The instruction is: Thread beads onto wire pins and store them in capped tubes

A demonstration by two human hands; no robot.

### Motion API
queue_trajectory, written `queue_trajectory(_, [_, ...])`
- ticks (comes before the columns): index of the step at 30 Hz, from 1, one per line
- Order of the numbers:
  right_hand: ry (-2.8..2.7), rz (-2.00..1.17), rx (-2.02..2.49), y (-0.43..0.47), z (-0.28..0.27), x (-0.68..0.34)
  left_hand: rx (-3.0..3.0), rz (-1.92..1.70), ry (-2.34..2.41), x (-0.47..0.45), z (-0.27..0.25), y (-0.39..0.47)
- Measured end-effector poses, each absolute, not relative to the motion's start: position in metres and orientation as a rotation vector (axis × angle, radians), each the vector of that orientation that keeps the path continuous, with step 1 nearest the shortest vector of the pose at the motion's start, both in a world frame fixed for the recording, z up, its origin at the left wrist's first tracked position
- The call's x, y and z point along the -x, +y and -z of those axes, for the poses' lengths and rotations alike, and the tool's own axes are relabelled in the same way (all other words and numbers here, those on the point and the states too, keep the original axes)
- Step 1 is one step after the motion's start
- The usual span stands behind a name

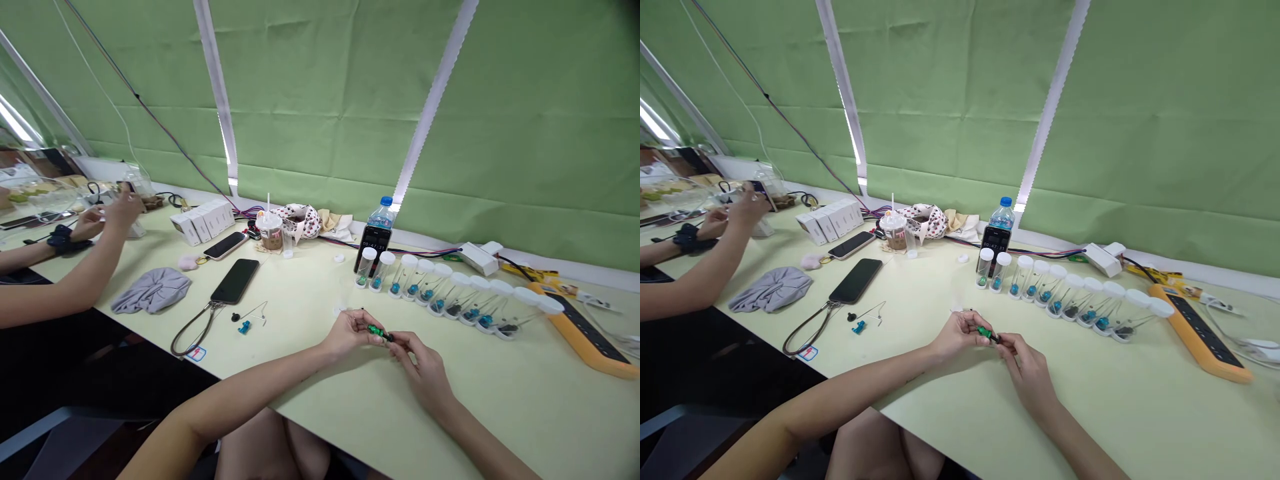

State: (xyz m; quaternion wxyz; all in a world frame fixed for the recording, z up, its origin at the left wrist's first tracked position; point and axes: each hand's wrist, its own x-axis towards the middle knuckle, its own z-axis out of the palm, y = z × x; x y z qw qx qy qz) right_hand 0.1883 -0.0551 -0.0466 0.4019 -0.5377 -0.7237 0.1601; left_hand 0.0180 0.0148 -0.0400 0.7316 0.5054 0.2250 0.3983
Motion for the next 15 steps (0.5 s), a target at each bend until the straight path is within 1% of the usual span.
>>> queue_trajectory(6, [-1.847,-0.416,1.352,-0.0537,0.0478,-0.1901,-1.119,-0.884,0.482,-0.0173,0.0413,0.0155])
queue_trajectory(15, [-1.849,-0.283,1.333,-0.0507,0.0516,-0.1917,-1.102,-0.895,0.493,-0.0181,0.0428,0.0164])
